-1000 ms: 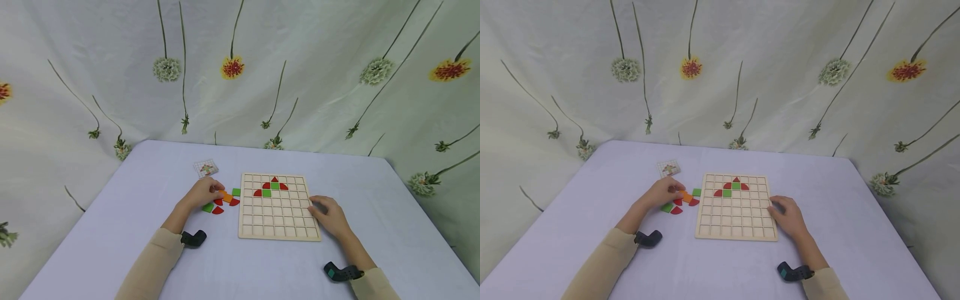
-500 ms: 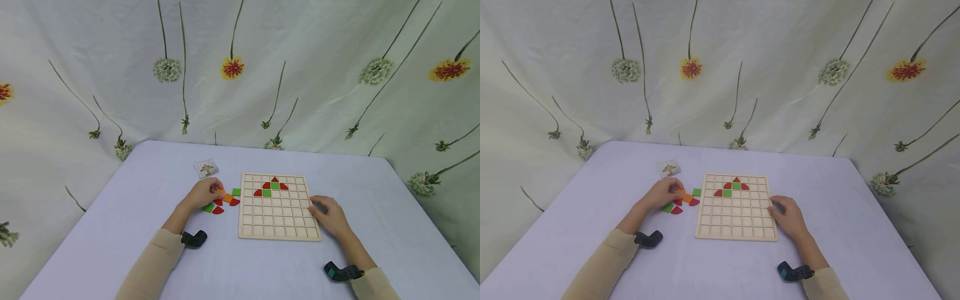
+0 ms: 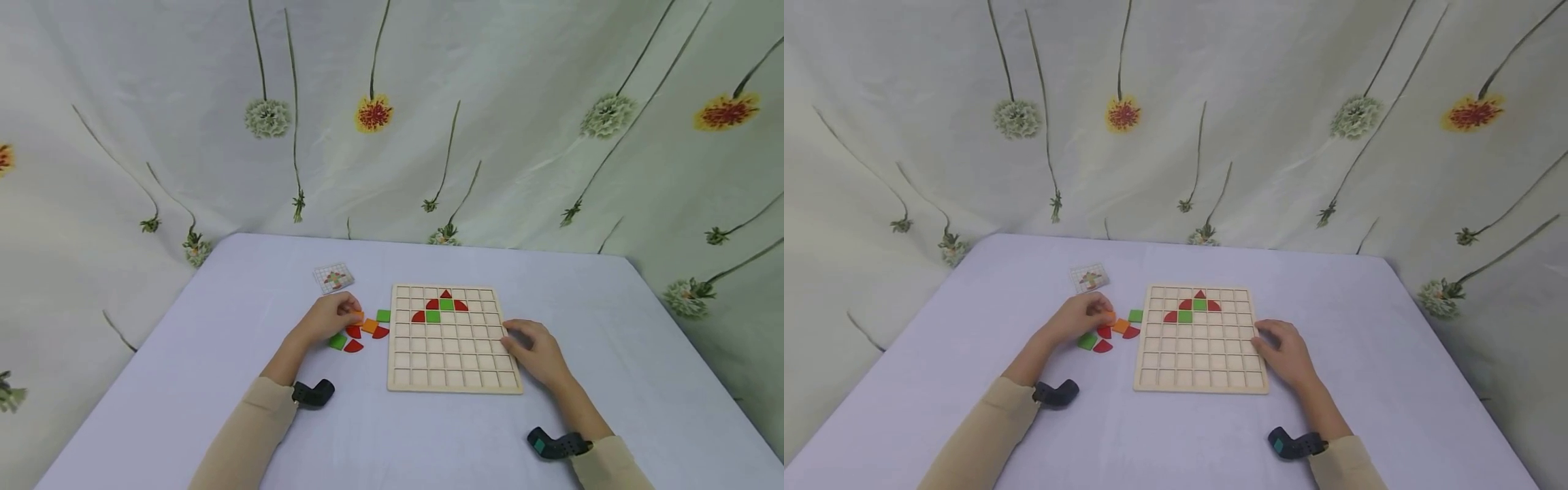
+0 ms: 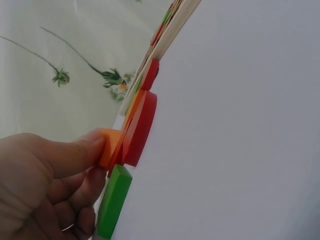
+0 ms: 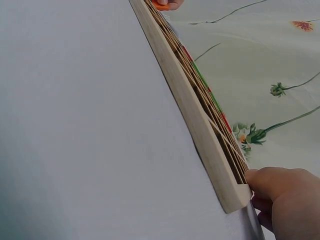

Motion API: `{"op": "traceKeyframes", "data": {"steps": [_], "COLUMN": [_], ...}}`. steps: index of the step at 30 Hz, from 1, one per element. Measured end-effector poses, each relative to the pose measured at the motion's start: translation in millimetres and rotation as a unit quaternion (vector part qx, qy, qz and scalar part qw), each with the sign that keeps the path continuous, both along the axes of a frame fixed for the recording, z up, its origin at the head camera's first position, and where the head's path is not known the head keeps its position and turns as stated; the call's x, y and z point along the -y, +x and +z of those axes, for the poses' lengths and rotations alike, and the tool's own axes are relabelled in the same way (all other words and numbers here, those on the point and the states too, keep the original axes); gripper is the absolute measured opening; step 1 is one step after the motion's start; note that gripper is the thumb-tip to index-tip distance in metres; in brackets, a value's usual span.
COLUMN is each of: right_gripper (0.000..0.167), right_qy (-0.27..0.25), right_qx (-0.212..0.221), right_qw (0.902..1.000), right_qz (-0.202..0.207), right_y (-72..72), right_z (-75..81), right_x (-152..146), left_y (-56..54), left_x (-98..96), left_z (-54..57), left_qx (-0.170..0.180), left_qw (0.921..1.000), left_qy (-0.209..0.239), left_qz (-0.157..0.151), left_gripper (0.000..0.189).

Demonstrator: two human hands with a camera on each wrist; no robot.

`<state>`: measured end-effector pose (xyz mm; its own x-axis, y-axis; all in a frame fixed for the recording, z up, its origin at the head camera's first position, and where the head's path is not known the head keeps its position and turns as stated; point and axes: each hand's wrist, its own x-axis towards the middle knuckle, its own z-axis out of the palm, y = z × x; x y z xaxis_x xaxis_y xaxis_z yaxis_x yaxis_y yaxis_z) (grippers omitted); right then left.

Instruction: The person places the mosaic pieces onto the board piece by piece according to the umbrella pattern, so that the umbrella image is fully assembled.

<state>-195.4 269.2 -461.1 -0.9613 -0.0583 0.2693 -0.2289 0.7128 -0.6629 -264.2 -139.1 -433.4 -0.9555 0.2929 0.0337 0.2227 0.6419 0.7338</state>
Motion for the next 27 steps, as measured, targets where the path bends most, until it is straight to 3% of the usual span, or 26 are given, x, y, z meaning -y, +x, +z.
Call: {"op": "traceKeyframes", "data": {"steps": [6, 12, 27], "right_gripper": [0.036, 0.036, 0.037], "right_qy": [0.001, 0.003, 0.004], "right_qx": [0.0, 0.002, 0.002], "right_qw": [1.0, 1.0, 1.0], "right_qz": [-0.001, -0.003, -0.001], "right_y": [-0.4, 1.1, 1.4], "right_z": [2.1, 1.1, 1.2], "right_x": [1.9, 1.7, 1.9], "left_y": [-1.9, -4.8, -9.0], "left_x": [-1.0, -14.1, -64.8], "left_z": [8.9, 16.2, 11.5], "left_qx": [-0.005, -0.003, -0.009], "left_qw": [0.9999, 0.9998, 0.999], "left_qy": [0.015, 0.019, 0.022], "left_qz": [0.002, -0.005, -0.037], "left_gripper": [0.011, 0.011, 0.007]}}
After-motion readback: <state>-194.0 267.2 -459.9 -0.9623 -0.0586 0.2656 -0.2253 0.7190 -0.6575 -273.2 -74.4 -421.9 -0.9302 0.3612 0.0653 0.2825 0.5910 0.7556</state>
